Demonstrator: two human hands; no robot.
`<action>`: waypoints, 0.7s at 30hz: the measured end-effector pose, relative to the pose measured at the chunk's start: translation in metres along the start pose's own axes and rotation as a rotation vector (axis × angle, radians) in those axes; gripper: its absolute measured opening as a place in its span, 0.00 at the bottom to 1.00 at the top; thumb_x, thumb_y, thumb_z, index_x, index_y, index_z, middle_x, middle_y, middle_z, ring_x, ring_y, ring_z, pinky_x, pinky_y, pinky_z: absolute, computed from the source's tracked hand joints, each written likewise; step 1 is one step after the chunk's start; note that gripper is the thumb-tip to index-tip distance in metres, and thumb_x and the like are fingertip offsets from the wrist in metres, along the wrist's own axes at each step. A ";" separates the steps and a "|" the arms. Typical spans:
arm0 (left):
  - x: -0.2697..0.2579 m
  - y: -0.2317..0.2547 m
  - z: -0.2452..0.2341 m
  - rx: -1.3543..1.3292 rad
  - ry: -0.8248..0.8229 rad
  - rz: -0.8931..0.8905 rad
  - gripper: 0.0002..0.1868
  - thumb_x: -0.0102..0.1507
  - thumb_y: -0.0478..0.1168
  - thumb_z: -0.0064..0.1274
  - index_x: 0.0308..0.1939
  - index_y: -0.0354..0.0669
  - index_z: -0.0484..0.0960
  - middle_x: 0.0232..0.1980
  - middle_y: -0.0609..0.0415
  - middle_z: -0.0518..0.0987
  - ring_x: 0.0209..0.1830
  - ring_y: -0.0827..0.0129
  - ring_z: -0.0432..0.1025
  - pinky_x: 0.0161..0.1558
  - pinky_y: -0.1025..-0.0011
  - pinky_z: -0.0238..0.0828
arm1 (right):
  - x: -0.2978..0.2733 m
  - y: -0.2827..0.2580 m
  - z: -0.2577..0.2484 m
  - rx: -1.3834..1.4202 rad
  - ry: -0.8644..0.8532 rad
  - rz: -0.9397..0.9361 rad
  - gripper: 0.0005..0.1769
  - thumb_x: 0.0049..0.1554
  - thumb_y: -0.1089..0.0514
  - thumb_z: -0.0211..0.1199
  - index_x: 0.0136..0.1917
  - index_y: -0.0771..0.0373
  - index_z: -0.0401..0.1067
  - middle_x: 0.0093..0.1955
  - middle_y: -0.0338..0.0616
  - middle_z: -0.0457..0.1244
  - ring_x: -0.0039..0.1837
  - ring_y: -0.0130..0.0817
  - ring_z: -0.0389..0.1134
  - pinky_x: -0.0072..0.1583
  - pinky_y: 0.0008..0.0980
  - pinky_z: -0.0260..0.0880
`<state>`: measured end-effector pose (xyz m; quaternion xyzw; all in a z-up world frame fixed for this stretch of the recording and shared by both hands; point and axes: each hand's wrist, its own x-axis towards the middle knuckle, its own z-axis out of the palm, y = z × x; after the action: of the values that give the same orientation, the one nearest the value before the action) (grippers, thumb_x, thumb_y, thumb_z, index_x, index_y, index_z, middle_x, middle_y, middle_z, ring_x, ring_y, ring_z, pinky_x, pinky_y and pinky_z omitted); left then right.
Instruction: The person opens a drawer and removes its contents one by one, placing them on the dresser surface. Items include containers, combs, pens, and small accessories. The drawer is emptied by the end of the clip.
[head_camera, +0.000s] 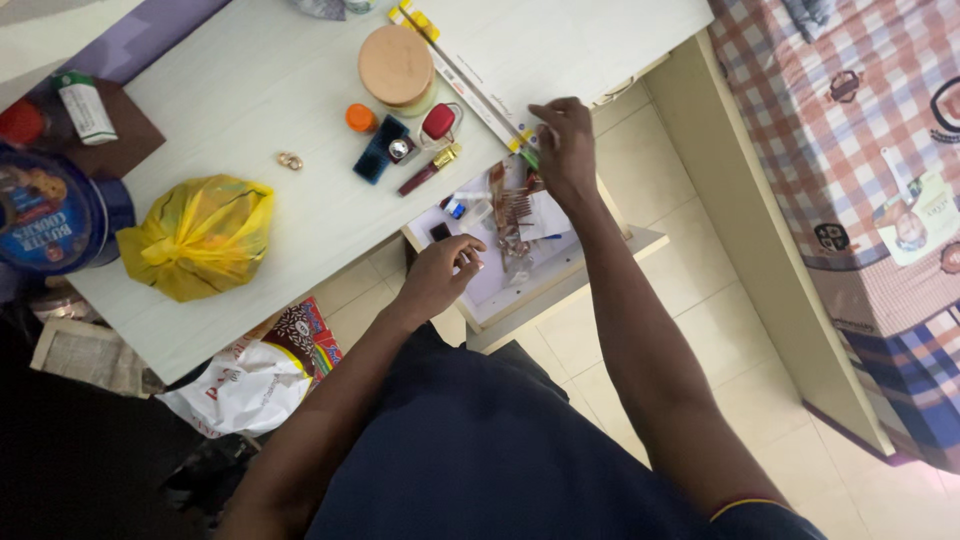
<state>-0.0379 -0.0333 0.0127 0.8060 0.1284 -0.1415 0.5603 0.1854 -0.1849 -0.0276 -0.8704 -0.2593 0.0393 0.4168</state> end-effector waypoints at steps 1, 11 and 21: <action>0.002 0.000 0.000 0.013 0.006 0.022 0.13 0.64 0.39 0.57 0.51 0.39 0.81 0.41 0.49 0.84 0.39 0.65 0.78 0.44 0.66 0.75 | -0.007 0.009 -0.003 0.059 0.036 0.071 0.18 0.56 0.73 0.58 0.58 0.65 0.79 0.56 0.52 0.64 0.58 0.47 0.67 0.57 0.42 0.72; 0.005 -0.011 -0.001 0.005 -0.028 -0.050 0.14 0.64 0.39 0.56 0.52 0.40 0.81 0.41 0.50 0.84 0.39 0.64 0.78 0.43 0.66 0.75 | -0.108 0.113 0.007 -0.149 -0.345 0.236 0.15 0.55 0.65 0.62 0.55 0.61 0.79 0.64 0.55 0.65 0.67 0.55 0.65 0.68 0.49 0.67; -0.008 -0.023 0.007 -0.004 0.031 -0.033 0.13 0.63 0.37 0.56 0.51 0.38 0.81 0.41 0.49 0.84 0.39 0.64 0.79 0.44 0.67 0.75 | -0.087 0.123 0.065 -0.508 -0.567 0.072 0.26 0.48 0.60 0.65 0.61 0.47 0.78 0.82 0.53 0.48 0.83 0.59 0.41 0.77 0.61 0.46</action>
<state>-0.0541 -0.0328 -0.0065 0.8048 0.1506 -0.1382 0.5573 0.1429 -0.2451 -0.1742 -0.9091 -0.3349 0.2276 0.0981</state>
